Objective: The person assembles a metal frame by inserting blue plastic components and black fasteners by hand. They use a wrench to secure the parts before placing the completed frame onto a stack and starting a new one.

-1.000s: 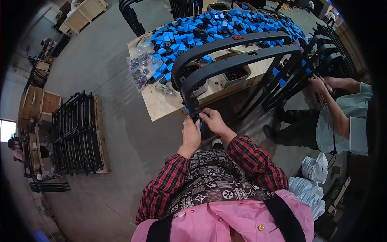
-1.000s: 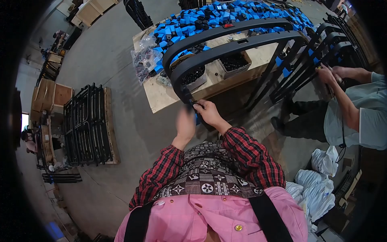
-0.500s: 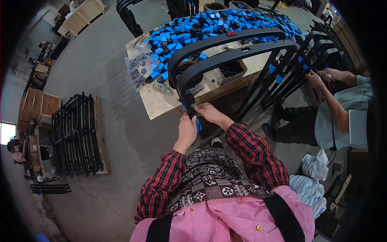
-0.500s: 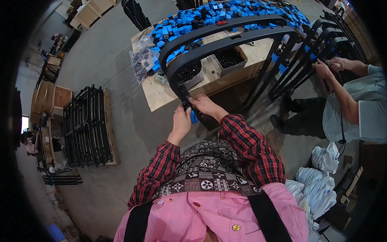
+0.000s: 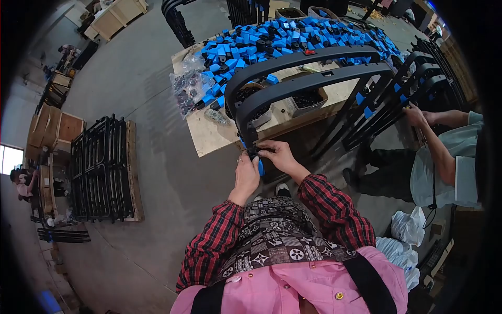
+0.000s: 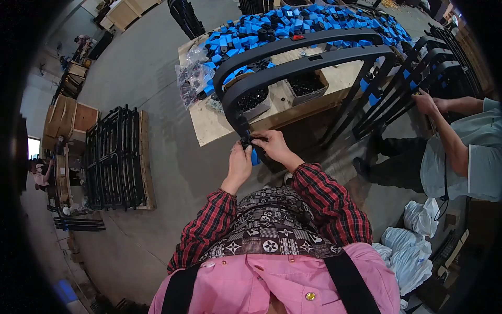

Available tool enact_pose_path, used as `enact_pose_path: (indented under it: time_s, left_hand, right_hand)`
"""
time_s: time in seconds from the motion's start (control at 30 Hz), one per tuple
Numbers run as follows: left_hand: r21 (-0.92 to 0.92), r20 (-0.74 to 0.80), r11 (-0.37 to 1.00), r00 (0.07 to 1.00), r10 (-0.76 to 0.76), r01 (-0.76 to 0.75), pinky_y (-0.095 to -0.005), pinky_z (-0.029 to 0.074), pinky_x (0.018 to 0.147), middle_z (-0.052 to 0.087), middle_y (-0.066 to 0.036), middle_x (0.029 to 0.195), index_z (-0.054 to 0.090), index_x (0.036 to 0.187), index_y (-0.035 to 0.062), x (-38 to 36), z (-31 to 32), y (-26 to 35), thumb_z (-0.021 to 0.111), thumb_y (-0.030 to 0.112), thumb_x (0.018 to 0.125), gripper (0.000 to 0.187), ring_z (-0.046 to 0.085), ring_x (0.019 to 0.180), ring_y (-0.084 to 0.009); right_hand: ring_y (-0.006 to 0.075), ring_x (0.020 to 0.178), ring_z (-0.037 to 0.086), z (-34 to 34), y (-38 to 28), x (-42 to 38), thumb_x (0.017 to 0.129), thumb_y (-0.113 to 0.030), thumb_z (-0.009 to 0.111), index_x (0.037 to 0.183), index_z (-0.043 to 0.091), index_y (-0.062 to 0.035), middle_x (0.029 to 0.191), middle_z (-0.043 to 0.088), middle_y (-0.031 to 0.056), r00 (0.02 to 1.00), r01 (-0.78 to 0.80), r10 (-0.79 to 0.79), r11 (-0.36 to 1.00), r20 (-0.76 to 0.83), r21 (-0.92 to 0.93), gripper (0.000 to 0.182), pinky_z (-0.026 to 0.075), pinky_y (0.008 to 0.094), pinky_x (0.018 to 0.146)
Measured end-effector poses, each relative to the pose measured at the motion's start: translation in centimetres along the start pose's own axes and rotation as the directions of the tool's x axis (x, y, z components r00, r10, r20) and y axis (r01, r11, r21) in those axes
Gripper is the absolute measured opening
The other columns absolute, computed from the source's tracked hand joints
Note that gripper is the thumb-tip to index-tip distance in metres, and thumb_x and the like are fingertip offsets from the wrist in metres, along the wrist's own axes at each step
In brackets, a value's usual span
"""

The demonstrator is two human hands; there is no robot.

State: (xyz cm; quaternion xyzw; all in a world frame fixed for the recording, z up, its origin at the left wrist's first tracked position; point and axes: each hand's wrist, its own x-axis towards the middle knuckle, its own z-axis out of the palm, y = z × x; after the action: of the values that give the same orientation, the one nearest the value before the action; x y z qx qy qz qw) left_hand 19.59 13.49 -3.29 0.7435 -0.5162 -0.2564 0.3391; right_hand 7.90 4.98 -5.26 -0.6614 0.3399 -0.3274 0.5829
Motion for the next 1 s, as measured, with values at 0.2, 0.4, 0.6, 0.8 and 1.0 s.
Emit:
enact_pose_path:
  time_s: [0.2, 0.4, 0.6, 0.8, 1.0]
  left_hand:
    - [0.033, -0.024, 0.999, 1.0, -0.009, 0.01, -0.0446, 0.041, 0.077, 0.05, -0.028, 0.1, 0.042, 0.109, -0.008, -0.1, 0.0, 0.4, 0.045, 0.016, 0.087, 0.033, 0.05, 0.092, -0.0424]
    - [0.033, -0.049, 0.999, 0.999, 0.009, -0.007, -0.0451, 0.041, 0.076, 0.051, -0.028, 0.099, 0.041, 0.109, -0.0079, -0.1, 0.2, 0.4, 0.045, 0.016, 0.087, 0.033, 0.05, 0.091, -0.0423]
    - [0.029, -0.048, 1.0, 0.999, 0.007, -0.006, -0.0453, 0.041, 0.075, 0.051, -0.028, 0.098, 0.041, 0.109, -0.0066, -0.2, 0.3, 0.2, 0.046, 0.015, 0.086, 0.032, 0.05, 0.09, -0.0425]
    - [0.04, -0.057, 0.999, 0.998, 0.014, -0.012, -0.0455, 0.041, 0.075, 0.05, -0.027, 0.098, 0.041, 0.109, -0.0057, -0.2, 0.3, 0.2, 0.046, 0.016, 0.087, 0.032, 0.05, 0.09, -0.0422]
    - [0.053, -0.057, 0.998, 0.998, 0.027, -0.024, -0.0469, 0.043, 0.072, 0.048, -0.026, 0.098, 0.036, 0.111, -0.0051, -0.3, 0.3, 0.3, 0.046, 0.016, 0.086, 0.034, 0.051, 0.087, -0.0429]
  right_hand:
    - [0.0075, 0.067, 0.055, -0.1, 0.0, 0.2, 0.076, -0.002, 0.062, 0.093, 0.061, 0.0042, 0.077, 0.063, 0.0053, 0.996, -0.081, 0.082, 0.996, 0.032, -0.036, 0.018, 0.046, 0.0224, 0.062]
    - [0.0059, 0.06, 0.05, 0.4, 0.4, 0.6, 0.08, -0.007, 0.06, 0.083, 0.059, 0.0022, 0.068, 0.058, 0.0019, 0.979, -0.201, 0.199, 0.979, 0.05, 0.045, 0.01, 0.043, 0.0216, 0.055]
    - [0.0158, 0.059, 0.054, 0.4, 1.5, 1.2, 0.083, -0.018, 0.057, 0.083, 0.058, 0.005, 0.067, 0.059, 0.0129, 0.978, -0.193, 0.2, 0.975, 0.055, -0.113, 0.023, 0.043, 0.0301, 0.056]
    - [0.0075, 0.058, 0.044, 1.4, 0.7, 0.9, 0.088, -0.019, 0.049, 0.092, 0.054, 0.0053, 0.064, 0.052, 0.0021, 0.986, -0.161, 0.165, 0.977, 0.016, -0.137, 0.025, 0.039, 0.0239, 0.053]
    - [0.0071, 0.057, 0.045, 2.5, 2.4, 0.9, 0.084, -0.013, 0.055, 0.091, 0.056, 0.0027, 0.064, 0.054, 0.0018, 0.982, 0.056, -0.059, 0.998, -0.18, -0.022, 0.017, 0.038, 0.0234, 0.051]
